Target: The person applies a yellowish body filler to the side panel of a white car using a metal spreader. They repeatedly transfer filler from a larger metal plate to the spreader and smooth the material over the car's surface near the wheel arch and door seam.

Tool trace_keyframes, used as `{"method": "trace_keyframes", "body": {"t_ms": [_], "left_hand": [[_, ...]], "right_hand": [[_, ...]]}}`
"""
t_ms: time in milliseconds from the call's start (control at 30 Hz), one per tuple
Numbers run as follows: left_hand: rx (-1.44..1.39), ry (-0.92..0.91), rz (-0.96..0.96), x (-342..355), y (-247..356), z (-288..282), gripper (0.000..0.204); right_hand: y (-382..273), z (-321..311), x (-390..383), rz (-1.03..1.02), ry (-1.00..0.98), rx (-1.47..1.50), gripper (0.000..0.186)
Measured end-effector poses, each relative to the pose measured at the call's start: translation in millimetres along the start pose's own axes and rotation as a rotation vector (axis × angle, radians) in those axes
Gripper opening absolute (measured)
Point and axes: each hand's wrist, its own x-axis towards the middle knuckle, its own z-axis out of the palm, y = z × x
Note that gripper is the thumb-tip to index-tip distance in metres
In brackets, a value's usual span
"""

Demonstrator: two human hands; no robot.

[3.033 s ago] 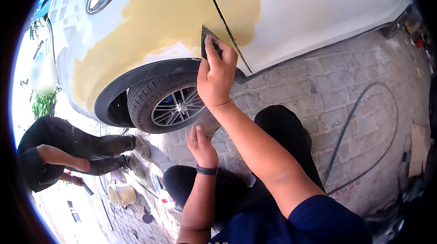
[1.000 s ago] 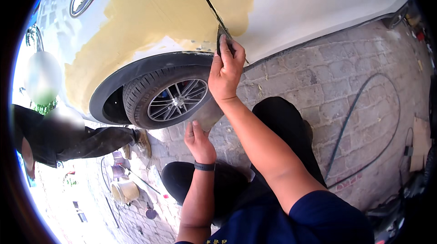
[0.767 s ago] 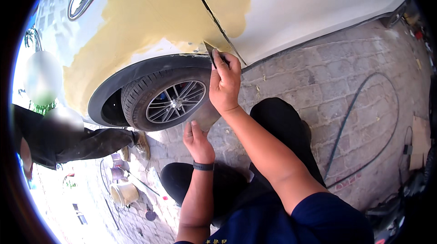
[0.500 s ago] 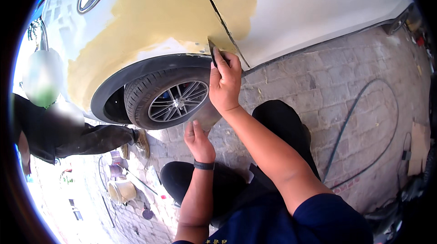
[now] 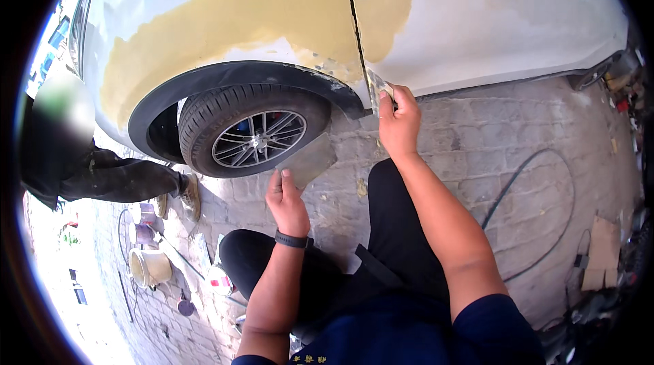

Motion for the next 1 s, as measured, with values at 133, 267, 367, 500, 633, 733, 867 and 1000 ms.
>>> {"method": "trace_keyframes", "body": {"t_ms": [133,267,367,500,633,733,867,1000], "left_hand": [[0.009,-0.014,0.001,1.9,-3.7,-8.5,0.029],[0.035,-0.020,-0.004,3.6,-5.0,-13.5,0.027],[0.002,0.011,0.007,2.7,-1.9,-5.4,0.026],[-0.021,0.038,0.001,2.2,-0.2,1.0,0.026],[-0.002,0.029,0.036,4.3,-1.9,4.5,0.027],[0.060,-0.017,0.041,9.1,-9.6,-4.6,0.024],[0.096,-0.046,-0.011,10.4,-12.9,-9.4,0.025],[0.051,0.011,0.014,5.9,-2.7,7.5,0.026]], "right_hand": [[-2.4,7.5,3.7,-0.024,0.000,-0.009,0.024],[-5.5,13.4,11.1,0.013,-0.014,-0.021,0.024],[-11.1,18.4,20.2,0.054,-0.025,0.023,0.025],[-33.3,21.1,35.8,0.047,-0.029,0.060,0.025],[-53.2,19.0,54.7,-0.050,-0.006,0.035,0.025],[-71.4,15.8,65.7,-0.048,-0.027,0.014,0.024],[-84.5,15.0,80.4,-0.146,0.009,0.061,0.021],[-98.4,14.5,93.0,-0.159,0.013,0.080,0.019]]}}
